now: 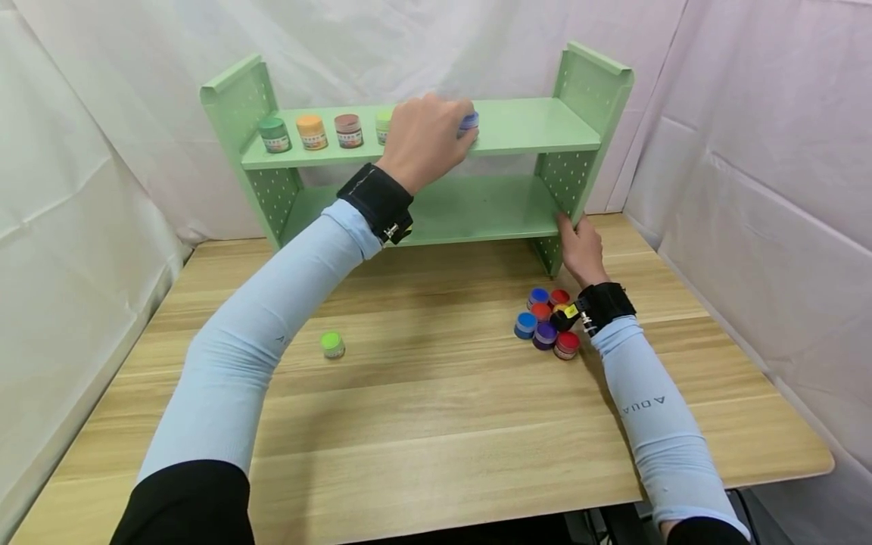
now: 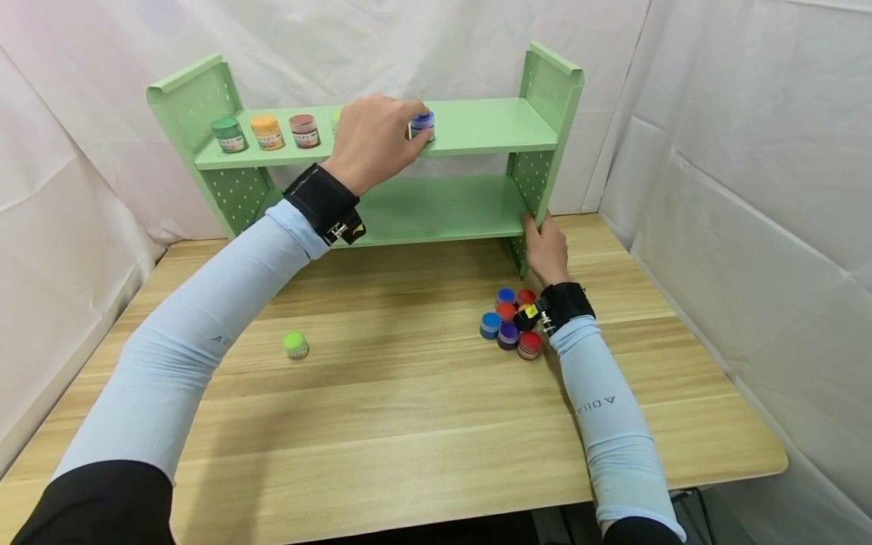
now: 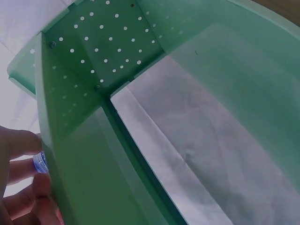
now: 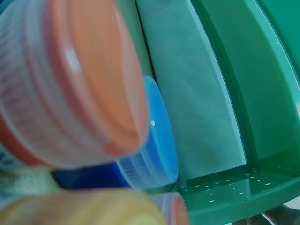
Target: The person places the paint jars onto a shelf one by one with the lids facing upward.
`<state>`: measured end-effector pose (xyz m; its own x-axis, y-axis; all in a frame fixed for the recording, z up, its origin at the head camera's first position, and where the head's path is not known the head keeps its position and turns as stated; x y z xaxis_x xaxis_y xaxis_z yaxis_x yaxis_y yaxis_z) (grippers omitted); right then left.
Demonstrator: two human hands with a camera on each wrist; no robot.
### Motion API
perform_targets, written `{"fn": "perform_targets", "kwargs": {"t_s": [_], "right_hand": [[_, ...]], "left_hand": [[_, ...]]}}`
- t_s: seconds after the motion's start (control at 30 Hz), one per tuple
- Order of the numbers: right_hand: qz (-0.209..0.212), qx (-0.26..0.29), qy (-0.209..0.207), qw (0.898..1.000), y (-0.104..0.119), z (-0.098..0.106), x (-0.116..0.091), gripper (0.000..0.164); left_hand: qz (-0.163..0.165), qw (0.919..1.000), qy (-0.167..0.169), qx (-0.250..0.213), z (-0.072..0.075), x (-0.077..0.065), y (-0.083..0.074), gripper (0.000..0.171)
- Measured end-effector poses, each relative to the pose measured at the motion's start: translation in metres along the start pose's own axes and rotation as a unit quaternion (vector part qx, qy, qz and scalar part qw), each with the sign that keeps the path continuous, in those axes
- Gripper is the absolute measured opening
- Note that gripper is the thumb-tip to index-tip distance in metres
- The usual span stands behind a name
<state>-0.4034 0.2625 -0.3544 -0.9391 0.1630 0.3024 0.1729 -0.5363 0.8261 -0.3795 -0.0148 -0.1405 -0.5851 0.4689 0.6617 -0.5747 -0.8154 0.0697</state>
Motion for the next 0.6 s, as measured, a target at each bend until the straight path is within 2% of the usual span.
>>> {"fn": "perform_targets", "kwargs": {"t_s": [0.3, 0.6], "right_hand": [[0.004, -0.004, -0.002, 1.0, -0.0013, -0.0014, 0.0006, 0.072], [0.002, -0.005, -0.005, 1.0, -0.0011, 0.0007, 0.0003, 0.072]], "left_hand": [[0.001, 0.9999, -0.002, 0.014, -0.0057, 0.0012, 0.0025, 0.031], [0.003, 0.9994, 0.024, 0.026, -0.0069, 0.002, 0.0011, 0.032]]}}
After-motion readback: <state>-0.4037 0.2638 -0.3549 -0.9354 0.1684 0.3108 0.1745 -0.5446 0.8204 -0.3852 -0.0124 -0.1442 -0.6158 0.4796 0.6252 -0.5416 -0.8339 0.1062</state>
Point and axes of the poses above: each hand's wrist, its own x-axis towards the middle knuckle, its own z-axis out of the back of the hand, y = z × x, the point moved 5 cm from there along x, towards the middle knuckle, and after that the axes turned 2 degrees about -x, right-handed, at the moved point
